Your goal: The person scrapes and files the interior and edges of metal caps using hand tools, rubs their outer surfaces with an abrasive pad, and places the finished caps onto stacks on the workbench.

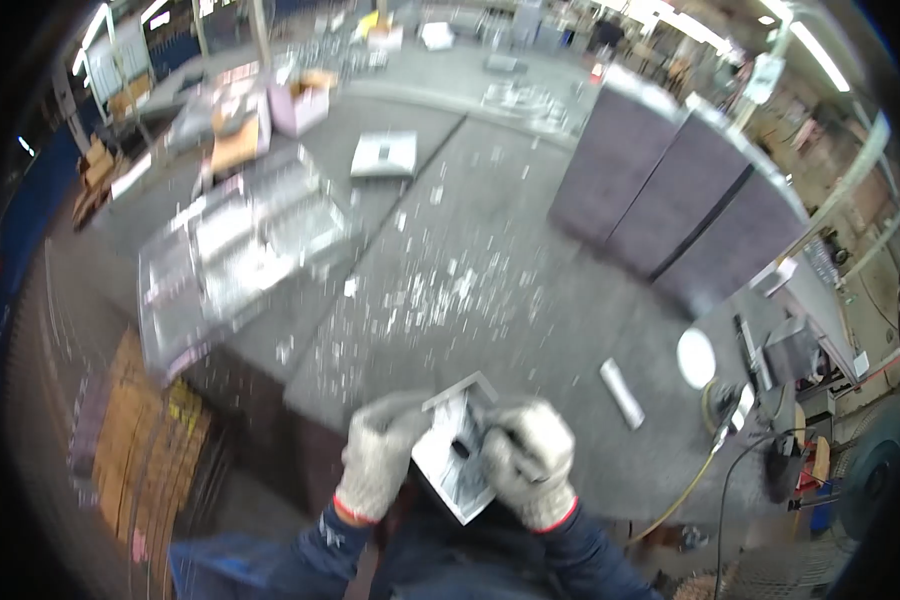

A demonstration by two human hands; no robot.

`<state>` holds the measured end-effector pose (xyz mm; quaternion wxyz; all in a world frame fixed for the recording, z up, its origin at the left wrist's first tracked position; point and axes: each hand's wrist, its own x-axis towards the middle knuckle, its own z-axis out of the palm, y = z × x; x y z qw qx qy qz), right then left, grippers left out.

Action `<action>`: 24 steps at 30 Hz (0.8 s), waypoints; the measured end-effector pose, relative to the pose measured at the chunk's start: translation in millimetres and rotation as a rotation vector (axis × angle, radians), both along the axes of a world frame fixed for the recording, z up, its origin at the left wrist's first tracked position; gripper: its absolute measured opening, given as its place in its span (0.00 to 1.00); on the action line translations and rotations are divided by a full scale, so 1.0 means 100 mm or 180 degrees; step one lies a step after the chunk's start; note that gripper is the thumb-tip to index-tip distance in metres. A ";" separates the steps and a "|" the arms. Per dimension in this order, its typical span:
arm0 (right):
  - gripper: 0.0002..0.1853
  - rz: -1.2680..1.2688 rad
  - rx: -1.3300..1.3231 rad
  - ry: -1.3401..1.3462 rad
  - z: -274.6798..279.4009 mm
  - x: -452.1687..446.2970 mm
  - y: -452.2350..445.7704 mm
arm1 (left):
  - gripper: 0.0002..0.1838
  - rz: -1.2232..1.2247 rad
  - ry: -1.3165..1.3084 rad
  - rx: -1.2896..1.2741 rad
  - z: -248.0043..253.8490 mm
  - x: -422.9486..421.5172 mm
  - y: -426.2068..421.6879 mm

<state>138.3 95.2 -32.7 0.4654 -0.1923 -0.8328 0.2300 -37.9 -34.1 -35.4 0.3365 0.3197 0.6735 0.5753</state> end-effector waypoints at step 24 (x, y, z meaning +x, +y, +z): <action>0.03 0.0303 -0.0919 0.0744 -0.17 0.08 0.14 | 0.40 -0.0138 -0.0702 0.0104 0.11 0.26 0.08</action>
